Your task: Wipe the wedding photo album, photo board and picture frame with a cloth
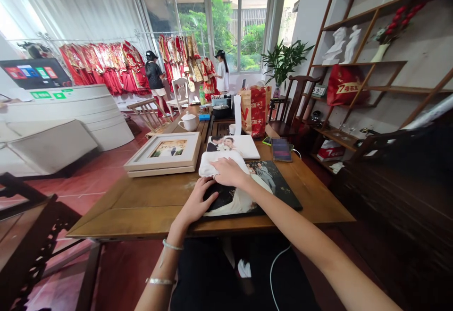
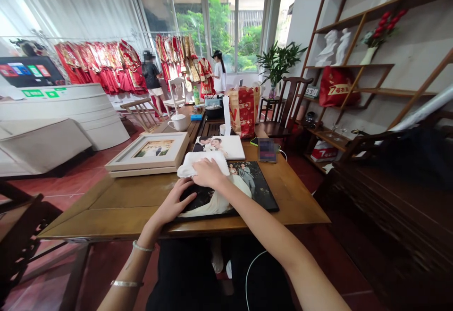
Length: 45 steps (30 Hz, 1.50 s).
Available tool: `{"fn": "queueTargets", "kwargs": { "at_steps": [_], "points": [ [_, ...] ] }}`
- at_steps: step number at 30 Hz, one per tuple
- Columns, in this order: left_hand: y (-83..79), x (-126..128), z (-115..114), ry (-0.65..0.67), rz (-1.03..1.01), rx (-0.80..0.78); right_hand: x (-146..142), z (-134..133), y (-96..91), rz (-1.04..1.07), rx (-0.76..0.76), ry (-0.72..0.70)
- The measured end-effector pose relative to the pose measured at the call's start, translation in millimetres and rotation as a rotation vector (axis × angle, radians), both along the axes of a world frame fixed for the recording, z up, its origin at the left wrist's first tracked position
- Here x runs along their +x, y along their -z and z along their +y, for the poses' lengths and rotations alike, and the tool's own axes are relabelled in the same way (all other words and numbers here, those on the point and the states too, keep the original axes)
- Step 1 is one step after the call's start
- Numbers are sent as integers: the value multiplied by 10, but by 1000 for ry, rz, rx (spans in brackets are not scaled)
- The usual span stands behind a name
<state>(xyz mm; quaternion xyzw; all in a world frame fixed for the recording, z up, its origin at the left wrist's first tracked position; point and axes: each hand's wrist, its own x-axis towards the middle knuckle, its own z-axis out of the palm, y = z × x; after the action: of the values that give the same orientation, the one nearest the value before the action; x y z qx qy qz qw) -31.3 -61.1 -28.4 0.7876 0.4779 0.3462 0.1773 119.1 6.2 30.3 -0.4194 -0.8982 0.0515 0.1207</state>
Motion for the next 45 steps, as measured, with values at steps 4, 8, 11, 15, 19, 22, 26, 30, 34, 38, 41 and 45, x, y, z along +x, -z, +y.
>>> {"fn": "queueTargets", "kwargs": {
  "at_steps": [4, 8, 11, 15, 19, 22, 26, 30, 34, 38, 41, 45],
  "points": [
    [-6, -6, -11, 25, -23, 7, 316, -30, 61, 8, 17, 111],
    [-5, -8, -15, 39, -42, 19, 741, 34, 125, 5, 10, 262],
    [-2, -11, -12, 34, -49, 19, 993, 102, 149, 5, -2, 369],
    [-2, -9, -4, 26, -53, 8, 1053, 100, 162, 2, -19, 390],
    [9, -9, 7, 20, -57, -5, 879, -131, 178, -16, -49, 244],
    [36, -16, 19, 18, -70, -1, 781, -456, 171, -3, -77, 46],
    [73, -24, 36, 5, -66, -11, 841, -935, 107, 58, -153, -177],
    [73, -27, 34, 13, -56, -22, 1045, -1246, 21, 60, -222, -173],
    [60, -30, 20, 9, -47, -31, 1237, -1208, 24, 17, -189, 20],
    [66, -41, 17, 16, -49, -22, 1343, -785, 119, -14, -127, 151],
    [78, -48, 22, 20, -52, -24, 1363, -373, 175, -35, -118, 138],
    [86, -51, 30, 22, -55, -28, 1333, 57, 191, -20, -130, 129]
  ]
}}
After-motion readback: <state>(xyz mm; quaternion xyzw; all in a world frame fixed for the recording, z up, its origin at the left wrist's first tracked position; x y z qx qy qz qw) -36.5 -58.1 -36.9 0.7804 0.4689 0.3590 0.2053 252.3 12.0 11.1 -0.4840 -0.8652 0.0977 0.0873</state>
